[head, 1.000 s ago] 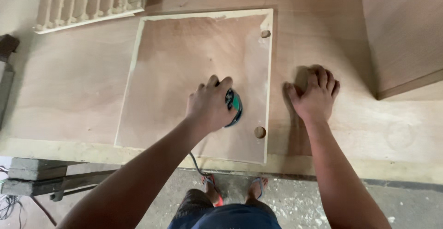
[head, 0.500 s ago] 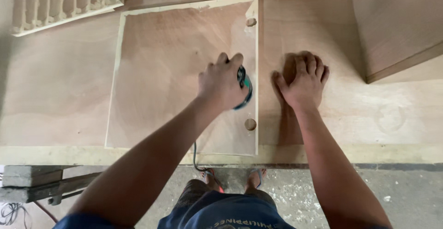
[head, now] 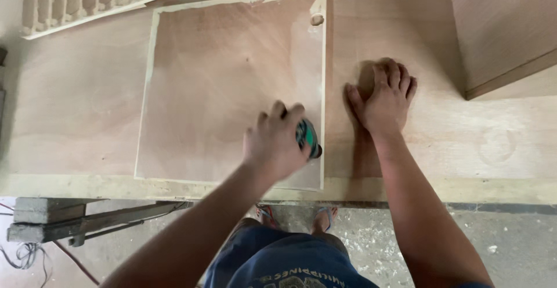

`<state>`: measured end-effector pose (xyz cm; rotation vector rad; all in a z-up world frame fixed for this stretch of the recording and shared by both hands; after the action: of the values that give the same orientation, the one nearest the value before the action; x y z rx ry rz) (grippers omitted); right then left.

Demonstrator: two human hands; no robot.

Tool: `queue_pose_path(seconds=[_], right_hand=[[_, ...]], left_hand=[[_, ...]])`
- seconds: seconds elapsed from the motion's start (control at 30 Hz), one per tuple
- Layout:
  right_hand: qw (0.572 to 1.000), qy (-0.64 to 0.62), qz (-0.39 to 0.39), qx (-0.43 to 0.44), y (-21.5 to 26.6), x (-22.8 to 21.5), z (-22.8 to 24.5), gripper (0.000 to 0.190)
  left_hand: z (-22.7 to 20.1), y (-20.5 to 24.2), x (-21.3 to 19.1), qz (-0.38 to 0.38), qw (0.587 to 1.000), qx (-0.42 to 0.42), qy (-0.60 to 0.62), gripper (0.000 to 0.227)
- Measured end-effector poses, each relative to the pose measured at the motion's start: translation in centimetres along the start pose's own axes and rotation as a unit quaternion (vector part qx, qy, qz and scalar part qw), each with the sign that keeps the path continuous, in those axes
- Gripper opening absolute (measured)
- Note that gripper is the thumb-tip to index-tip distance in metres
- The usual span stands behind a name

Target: The person sands the surface of a square wooden panel using a power sander, holding the panel steady with one hand while moving the tool across the wood.

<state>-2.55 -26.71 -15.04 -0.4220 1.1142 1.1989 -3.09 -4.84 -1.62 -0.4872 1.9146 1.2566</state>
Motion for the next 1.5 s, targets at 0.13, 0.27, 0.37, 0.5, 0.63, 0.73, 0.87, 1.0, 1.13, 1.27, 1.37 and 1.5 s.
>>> queue_pose_path(seconds=[0.13,0.27,0.37,0.5,0.63,0.73,0.87,1.0,1.13,1.27,1.37,1.5], right_hand=[[1.000,-0.008,0.002,0.003,0.2,-0.4,0.4,0.074],[1.000,0.003,-0.009,0.001,0.2,0.0,0.3,0.074],[0.999,0.014,-0.029,-0.012,-0.1,0.6,-0.2,0.079],[0.999,0.008,-0.046,-0.027,-0.2,0.8,-0.5,0.079],[0.998,0.009,-0.044,-0.038,-0.2,0.5,-0.5,0.076],[0.999,0.008,-0.029,-0.027,-0.1,0.5,-0.6,0.076],[1.000,-0.001,-0.015,-0.013,-0.6,1.2,-0.7,0.078],[0.994,0.047,-0.091,-0.024,-1.3,2.0,-2.0,0.078],[0.993,0.018,-0.109,-0.044,-1.6,2.7,-2.0,0.078],[0.992,0.018,-0.113,-0.050,-1.2,1.7,-1.6,0.076],[0.997,0.012,-0.066,-0.047,-1.0,1.1,-1.0,0.077],[0.996,0.027,-0.068,-0.042,-1.0,1.0,-0.9,0.078]], left_hand=[[0.8,-3.4,-2.2,-0.051,0.998,-0.013,-0.026,0.062],[1.3,-7.2,-4.5,-0.096,0.995,-0.003,-0.025,0.056],[2.4,-8.6,-5.9,-0.114,0.993,-0.004,0.005,0.058],[2.0,-7.1,-6.1,-0.114,0.993,0.005,0.014,0.058],[0.6,-4.8,-3.8,-0.043,0.999,-0.009,0.008,0.072],[1.0,-3.5,-1.7,-0.025,0.999,-0.022,0.001,0.069],[2.5,-2.7,-0.7,-0.025,0.999,-0.035,0.004,0.065],[4.3,-3.9,-1.9,-0.067,0.994,-0.086,0.004,0.063],[6.0,-5.5,-5.5,-0.125,0.988,-0.085,-0.006,0.044],[6.5,-9.5,-9.0,-0.126,0.988,-0.092,0.012,0.052],[7.7,-12.5,-11.5,-0.118,0.984,-0.127,0.030,0.063],[8.9,-16.3,-14.2,-0.132,0.983,-0.123,0.021,0.052]])
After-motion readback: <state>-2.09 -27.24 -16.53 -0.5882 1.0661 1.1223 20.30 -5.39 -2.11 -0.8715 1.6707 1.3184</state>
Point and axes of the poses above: each hand's wrist, its own y-axis away from the middle knuckle, its own x-axis out of the palm, z = x × y, the point moved 4 cm from there along -y, towards the middle knuckle, and after that the axes turned 12 degrees about z, right-handed, at the moved point
